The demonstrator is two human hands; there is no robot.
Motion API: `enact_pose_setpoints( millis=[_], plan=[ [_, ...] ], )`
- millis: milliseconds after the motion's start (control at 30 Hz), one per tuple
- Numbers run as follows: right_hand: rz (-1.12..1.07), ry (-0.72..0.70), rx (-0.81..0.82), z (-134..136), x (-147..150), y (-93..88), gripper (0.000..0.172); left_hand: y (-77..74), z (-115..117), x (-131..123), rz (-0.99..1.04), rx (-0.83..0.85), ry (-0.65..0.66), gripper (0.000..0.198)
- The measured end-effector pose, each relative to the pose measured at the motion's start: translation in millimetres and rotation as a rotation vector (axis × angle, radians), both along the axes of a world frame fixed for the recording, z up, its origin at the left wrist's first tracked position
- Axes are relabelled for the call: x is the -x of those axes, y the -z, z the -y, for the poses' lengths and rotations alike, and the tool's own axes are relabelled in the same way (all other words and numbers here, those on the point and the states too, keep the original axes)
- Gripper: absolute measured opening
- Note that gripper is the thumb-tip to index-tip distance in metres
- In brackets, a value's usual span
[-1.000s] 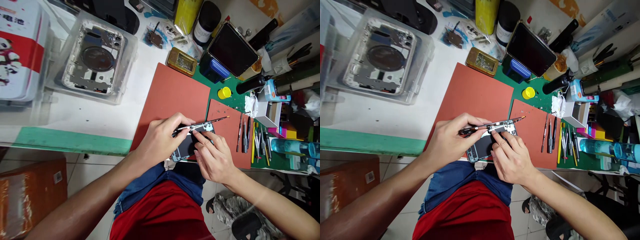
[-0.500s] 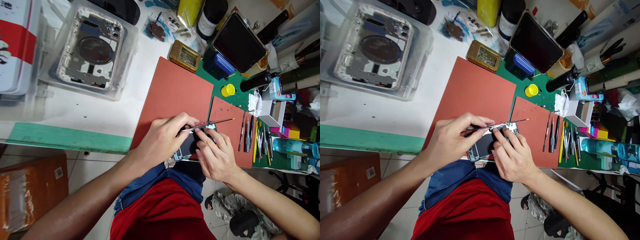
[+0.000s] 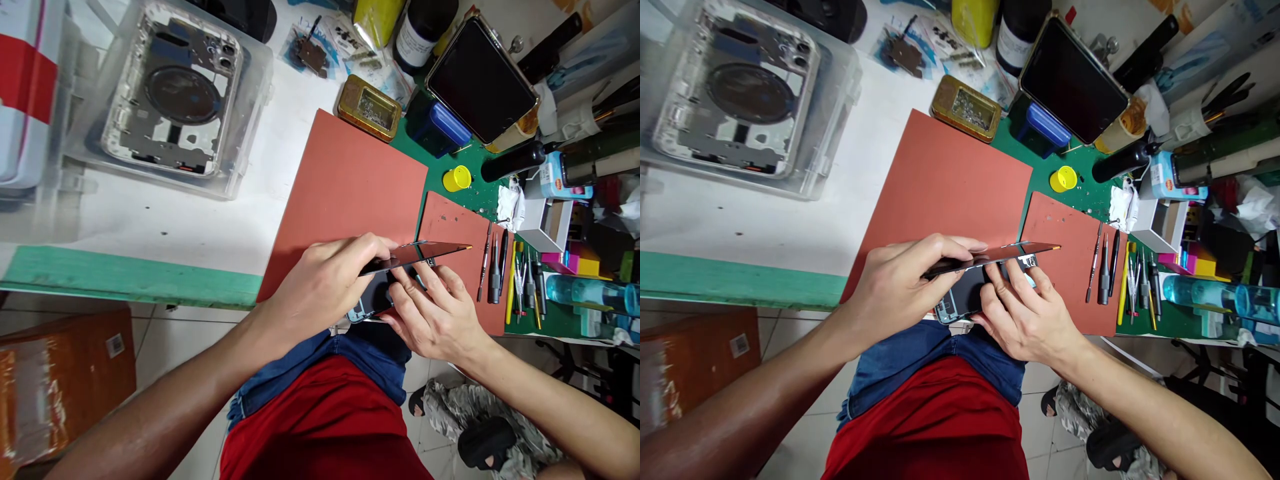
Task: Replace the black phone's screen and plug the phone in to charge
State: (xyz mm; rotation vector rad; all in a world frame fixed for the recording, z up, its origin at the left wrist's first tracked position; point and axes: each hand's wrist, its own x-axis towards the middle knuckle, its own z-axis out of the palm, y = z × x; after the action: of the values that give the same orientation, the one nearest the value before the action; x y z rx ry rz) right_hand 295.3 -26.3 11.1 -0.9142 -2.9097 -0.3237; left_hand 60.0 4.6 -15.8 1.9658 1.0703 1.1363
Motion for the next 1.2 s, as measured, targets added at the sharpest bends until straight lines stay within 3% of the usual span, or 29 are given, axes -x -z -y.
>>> enact_pose_setpoints(
  millis=[367,500,767,900,1200],
  plan=[
    [0.121,-0.011,-0.096,11,30,-6.1,0.048,1.9,1,1,-0.042,-0.028,-0.010,0.015],
    [0.203,-0.079,-0.139,7,36,-10.6,0.056,3.3,0,1,-0.038,-0.022,-0.011,0.014],
    [0.126,-0.106,0.029,1,39,-14.8,0.045,4.3,0,1,-0.001,-0.007,-0.019,0.013],
    [0.079,-0.007,-0.045,5,34,-9.7,0.051,2.8,1,1,0.017,0.038,-0.010,0.013],
    [-0.131,0.104,0.059,8,15,-9.2,0.024,1.2,-1,1,0.023,0.055,0.006,0.016]
  ],
)
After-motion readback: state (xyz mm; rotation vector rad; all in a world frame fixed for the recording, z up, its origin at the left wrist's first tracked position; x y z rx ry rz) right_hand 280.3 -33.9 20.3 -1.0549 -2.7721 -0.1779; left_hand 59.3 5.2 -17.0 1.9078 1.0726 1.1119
